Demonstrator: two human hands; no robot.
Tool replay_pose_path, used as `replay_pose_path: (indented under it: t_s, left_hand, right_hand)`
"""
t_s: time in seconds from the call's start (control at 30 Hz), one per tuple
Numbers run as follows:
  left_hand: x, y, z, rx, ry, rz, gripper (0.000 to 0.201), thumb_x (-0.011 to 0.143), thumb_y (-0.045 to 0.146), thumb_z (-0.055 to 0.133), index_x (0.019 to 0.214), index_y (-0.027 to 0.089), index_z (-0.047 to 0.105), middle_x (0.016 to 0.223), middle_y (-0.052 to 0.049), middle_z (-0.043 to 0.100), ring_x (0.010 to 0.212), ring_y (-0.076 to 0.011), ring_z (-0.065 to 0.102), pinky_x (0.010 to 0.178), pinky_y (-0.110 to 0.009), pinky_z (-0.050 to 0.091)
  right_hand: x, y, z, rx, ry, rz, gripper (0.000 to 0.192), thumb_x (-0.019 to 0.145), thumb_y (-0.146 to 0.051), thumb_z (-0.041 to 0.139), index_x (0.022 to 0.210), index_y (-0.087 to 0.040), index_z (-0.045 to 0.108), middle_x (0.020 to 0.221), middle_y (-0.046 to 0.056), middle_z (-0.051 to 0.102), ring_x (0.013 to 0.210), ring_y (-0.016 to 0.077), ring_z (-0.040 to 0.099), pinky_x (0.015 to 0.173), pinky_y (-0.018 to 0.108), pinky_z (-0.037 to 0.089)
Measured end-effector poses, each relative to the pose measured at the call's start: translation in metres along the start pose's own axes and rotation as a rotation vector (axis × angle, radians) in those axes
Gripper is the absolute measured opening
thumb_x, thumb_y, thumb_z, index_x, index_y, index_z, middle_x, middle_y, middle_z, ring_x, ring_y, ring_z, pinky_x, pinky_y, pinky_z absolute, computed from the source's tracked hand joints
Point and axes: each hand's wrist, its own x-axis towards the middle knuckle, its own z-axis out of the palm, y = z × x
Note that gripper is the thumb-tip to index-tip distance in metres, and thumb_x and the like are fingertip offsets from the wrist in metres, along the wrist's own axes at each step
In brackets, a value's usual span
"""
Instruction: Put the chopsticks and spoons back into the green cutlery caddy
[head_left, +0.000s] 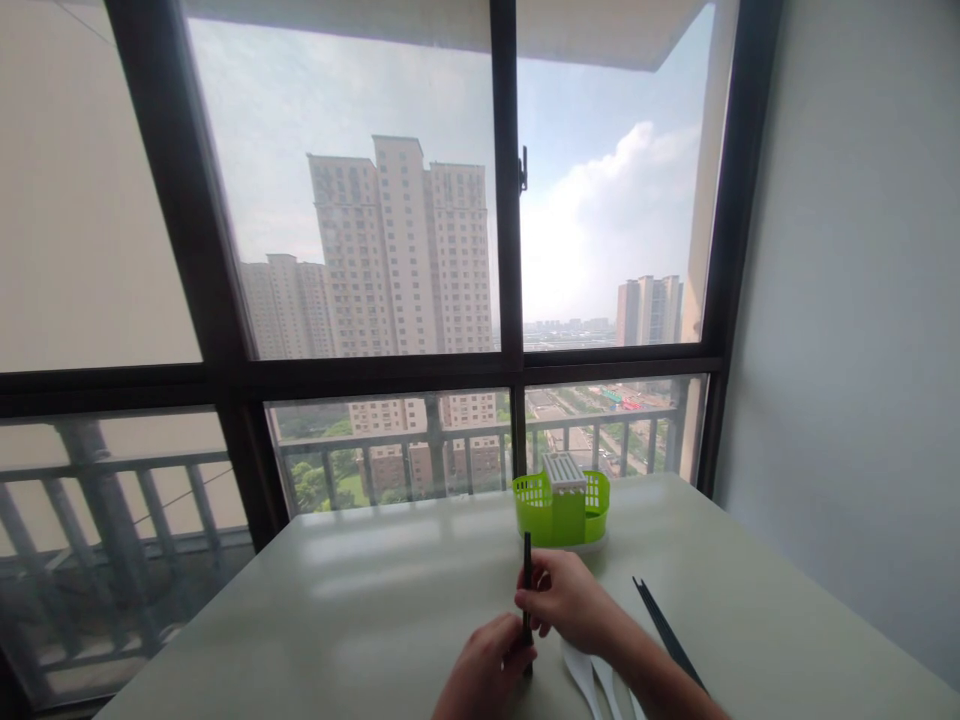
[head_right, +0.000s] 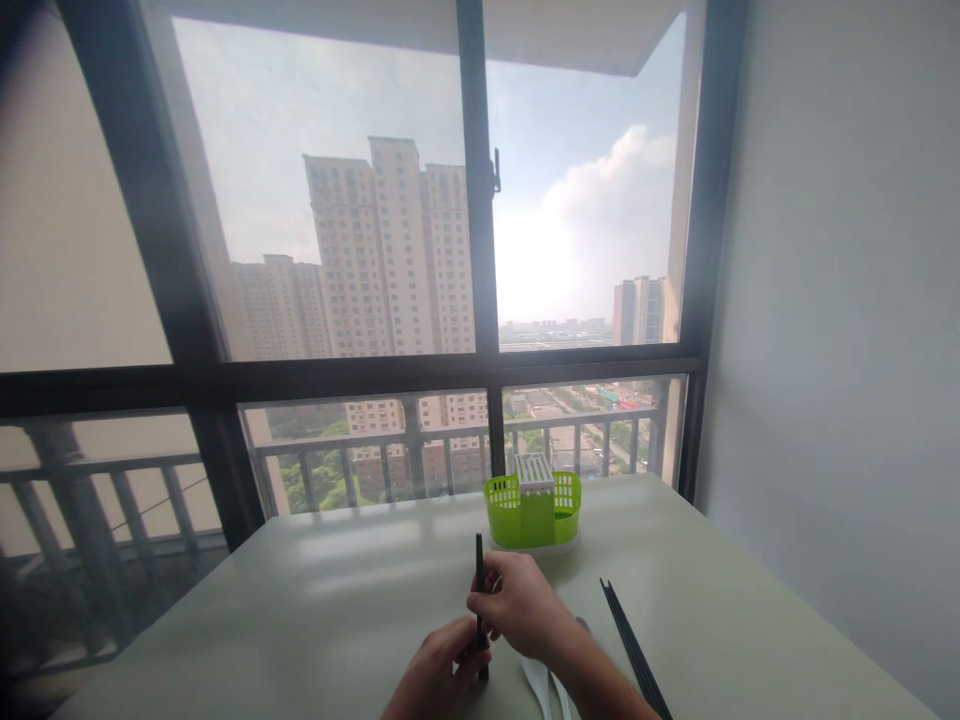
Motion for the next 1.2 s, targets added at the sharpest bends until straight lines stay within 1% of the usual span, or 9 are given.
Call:
replay_pose_path:
  t_s: [0.2,0.3,0.43,0.57,0.67,0.73,0.87,1.03,1.2]
  left_hand:
    - [-0.005,0.001,0.003,0.047,-0.031,-0.086,0.007,0.086,0.019,0.057,0.088,0.024,0.061,0.091,-0.003,0.072,0.084,-0.0188,0.063,0.078,-0.027,0.045]
    - [-0.006,0.005,0.003,0.027,-0.043,-0.090,0.016,0.086,0.016,0.055,0.097,0.025,0.062,0.101,-0.004,0.073,0.092,-0.0201,0.065,0.085,-0.028,0.046]
    - [-0.007,0.007,0.004,0.026,-0.034,-0.119,0.012,0.088,0.019,0.054,0.095,0.024,0.062,0.102,-0.005,0.073,0.094,-0.0214,0.065,0.086,-0.029,0.047]
    - [-0.005,0.007,0.005,-0.021,0.037,-0.141,0.015,0.089,0.019,0.053,0.099,0.024,0.062,0.102,-0.004,0.072,0.096,-0.0209,0.065,0.089,-0.030,0.047]
    - [-0.004,0.005,0.003,-0.057,0.145,-0.156,0.026,0.095,0.024,0.050,0.118,0.023,0.060,0.105,-0.005,0.070,0.096,-0.0197,0.066,0.091,-0.030,0.048]
    - [-0.004,0.003,0.001,-0.066,0.198,-0.155,0.034,0.098,0.031,0.046,0.130,0.022,0.055,0.108,-0.006,0.068,0.097,-0.0195,0.065,0.092,-0.031,0.049]
    - [-0.006,-0.001,0.001,-0.058,0.199,-0.134,0.035,0.099,0.036,0.045,0.129,0.021,0.057,0.111,-0.007,0.066,0.098,-0.0200,0.065,0.094,-0.033,0.049]
    - [-0.005,0.004,0.002,-0.036,0.172,-0.136,0.026,0.097,0.031,0.047,0.117,0.022,0.061,0.109,-0.007,0.065,0.096,-0.0195,0.064,0.094,-0.032,0.049]
    - [-0.005,0.008,0.001,-0.033,0.145,-0.144,0.023,0.097,0.030,0.046,0.113,0.022,0.061,0.110,-0.007,0.065,0.096,-0.0194,0.064,0.093,-0.032,0.048]
  right_hand:
    - [0.006,-0.027,-0.018,0.076,0.119,-0.090,0.016,0.082,-0.034,0.068,0.083,-0.018,0.063,0.066,-0.002,0.064,0.057,0.0143,0.065,0.053,0.022,0.053]
    - [0.010,-0.034,-0.023,0.028,0.126,-0.079,0.016,0.081,-0.033,0.068,0.081,-0.018,0.063,0.064,-0.003,0.064,0.055,0.0136,0.065,0.052,0.021,0.051]
    - [0.015,-0.037,-0.020,-0.008,0.129,-0.072,0.015,0.080,-0.032,0.068,0.080,-0.018,0.063,0.068,-0.002,0.066,0.055,0.0149,0.067,0.050,0.022,0.052]
    - [0.029,-0.048,-0.025,-0.063,0.108,-0.083,0.015,0.080,-0.031,0.068,0.075,-0.018,0.062,0.064,-0.002,0.066,0.056,0.0160,0.069,0.050,0.022,0.052]
    - [0.053,-0.068,-0.054,-0.078,0.142,-0.125,0.019,0.083,-0.034,0.070,0.076,-0.017,0.063,0.066,0.000,0.068,0.058,0.0168,0.070,0.054,0.023,0.055]
    - [0.076,-0.085,-0.083,-0.115,0.231,-0.178,0.021,0.086,-0.036,0.069,0.082,-0.016,0.066,0.070,0.002,0.071,0.062,0.0176,0.072,0.059,0.024,0.057]
    - [0.122,-0.105,-0.128,-0.342,0.474,-0.157,0.024,0.095,-0.034,0.062,0.099,-0.011,0.069,0.080,0.007,0.075,0.069,0.0162,0.072,0.066,0.022,0.055]
    - [0.158,-0.083,-0.128,-0.450,0.493,-0.038,0.017,0.093,-0.027,0.067,0.099,-0.013,0.074,0.100,0.009,0.076,0.088,0.0178,0.071,0.075,0.022,0.052]
    - [0.178,-0.049,-0.116,-0.496,0.407,0.153,0.015,0.092,-0.026,0.071,0.097,-0.013,0.076,0.101,0.009,0.076,0.091,0.0195,0.070,0.079,0.026,0.052]
